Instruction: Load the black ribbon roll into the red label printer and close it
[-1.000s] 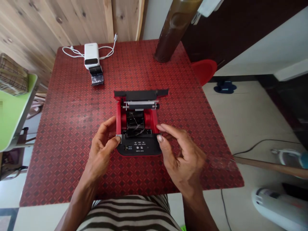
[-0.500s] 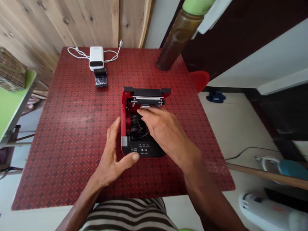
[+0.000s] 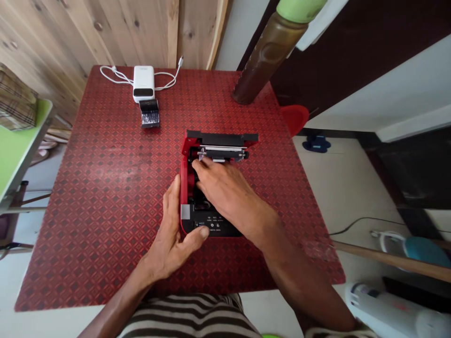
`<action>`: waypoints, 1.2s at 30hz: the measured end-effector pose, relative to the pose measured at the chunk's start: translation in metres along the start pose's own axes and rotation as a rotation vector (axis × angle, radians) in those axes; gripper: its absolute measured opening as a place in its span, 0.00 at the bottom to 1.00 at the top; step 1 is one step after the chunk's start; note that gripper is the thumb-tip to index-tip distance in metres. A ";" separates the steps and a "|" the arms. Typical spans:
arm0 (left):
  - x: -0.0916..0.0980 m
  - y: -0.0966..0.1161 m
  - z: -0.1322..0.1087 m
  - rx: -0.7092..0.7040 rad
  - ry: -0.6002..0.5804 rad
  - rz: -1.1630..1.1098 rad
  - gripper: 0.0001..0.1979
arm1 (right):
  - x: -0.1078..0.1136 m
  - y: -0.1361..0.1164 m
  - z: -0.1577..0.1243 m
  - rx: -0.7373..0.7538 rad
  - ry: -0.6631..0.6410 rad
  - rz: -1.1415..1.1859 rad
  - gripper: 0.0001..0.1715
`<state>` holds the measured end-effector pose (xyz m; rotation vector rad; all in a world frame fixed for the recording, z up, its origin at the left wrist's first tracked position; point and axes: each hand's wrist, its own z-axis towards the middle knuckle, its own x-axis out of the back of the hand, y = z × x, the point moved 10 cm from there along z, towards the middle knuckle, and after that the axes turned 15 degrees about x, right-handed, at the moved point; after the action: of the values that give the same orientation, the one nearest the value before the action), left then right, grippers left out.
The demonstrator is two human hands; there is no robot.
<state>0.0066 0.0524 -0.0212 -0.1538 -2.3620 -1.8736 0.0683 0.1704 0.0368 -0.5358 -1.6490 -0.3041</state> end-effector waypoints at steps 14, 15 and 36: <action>0.004 -0.008 0.003 -0.007 0.007 0.031 0.51 | 0.004 0.002 -0.012 -0.060 0.028 0.174 0.23; 0.004 -0.009 0.003 0.001 0.004 0.028 0.51 | 0.005 0.002 -0.012 -0.059 0.038 0.154 0.23; 0.007 -0.007 0.006 0.054 0.007 -0.013 0.51 | 0.045 0.009 -0.069 -0.046 0.459 0.592 0.10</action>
<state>-0.0012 0.0568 -0.0280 -0.1275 -2.4117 -1.8109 0.1288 0.1519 0.0909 -0.8868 -0.9873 -0.0190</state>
